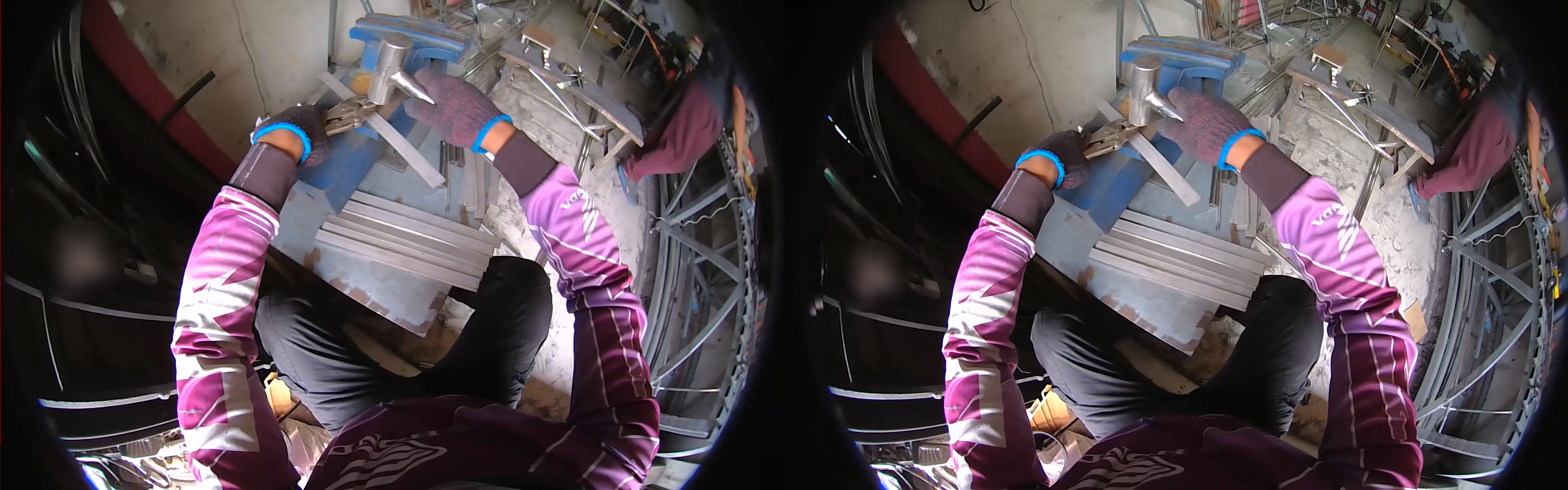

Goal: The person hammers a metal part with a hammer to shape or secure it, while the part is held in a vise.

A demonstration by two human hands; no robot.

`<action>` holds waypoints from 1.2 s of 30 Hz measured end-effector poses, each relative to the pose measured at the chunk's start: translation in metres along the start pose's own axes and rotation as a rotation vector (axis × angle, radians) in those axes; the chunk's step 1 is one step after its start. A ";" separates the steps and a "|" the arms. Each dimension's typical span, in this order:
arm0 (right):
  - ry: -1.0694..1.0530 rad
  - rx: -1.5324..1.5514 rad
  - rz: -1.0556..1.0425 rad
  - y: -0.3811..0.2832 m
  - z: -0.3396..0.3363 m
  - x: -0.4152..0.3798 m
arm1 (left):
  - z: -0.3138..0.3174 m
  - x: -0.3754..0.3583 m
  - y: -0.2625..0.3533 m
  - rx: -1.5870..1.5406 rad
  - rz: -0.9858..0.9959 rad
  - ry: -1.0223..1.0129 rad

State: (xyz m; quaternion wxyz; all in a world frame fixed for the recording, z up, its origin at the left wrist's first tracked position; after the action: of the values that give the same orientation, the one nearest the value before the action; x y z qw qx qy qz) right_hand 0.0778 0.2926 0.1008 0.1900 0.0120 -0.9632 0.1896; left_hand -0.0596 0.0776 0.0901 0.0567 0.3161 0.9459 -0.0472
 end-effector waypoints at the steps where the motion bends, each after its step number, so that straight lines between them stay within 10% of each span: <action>1: -0.035 -0.068 -0.027 -0.003 0.002 0.009 | -0.002 -0.003 0.002 0.010 -0.003 0.030; 6: 0.289 -0.187 -0.264 -0.035 -0.035 0.048 | -0.005 -0.005 0.003 0.043 0.067 0.079; 9: 0.314 0.281 -0.090 -0.049 -0.049 0.047 | 0.005 0.008 -0.004 0.054 0.058 0.092; 12: 0.361 -0.165 -0.066 -0.030 -0.018 0.038 | 0.003 0.005 -0.003 0.029 0.054 0.072; 15: -0.033 -0.257 0.157 -0.004 0.011 0.012 | -0.011 -0.011 0.006 0.038 0.038 0.067; 25: 0.233 0.695 0.374 0.020 0.053 -0.071 | 0.033 0.014 -0.013 -0.015 0.045 0.026; 36: 0.373 0.768 0.268 0.008 0.092 -0.089 | 0.041 0.006 -0.026 -0.187 0.097 0.092</action>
State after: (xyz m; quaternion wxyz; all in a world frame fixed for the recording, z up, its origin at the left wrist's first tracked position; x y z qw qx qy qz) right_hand 0.1265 0.2617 -0.0134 0.3161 -0.0778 -0.7653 0.5553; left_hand -0.0774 0.0552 0.0499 0.0447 0.3567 0.9313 0.0587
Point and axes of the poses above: each hand's wrist, its own x-axis towards the middle knuckle, its own z-axis out of the palm, y = z × x, the point moved 3 cm from there along x, towards the middle knuckle, and after that the axes turned 2 degrees about x, right-handed, at the moved point
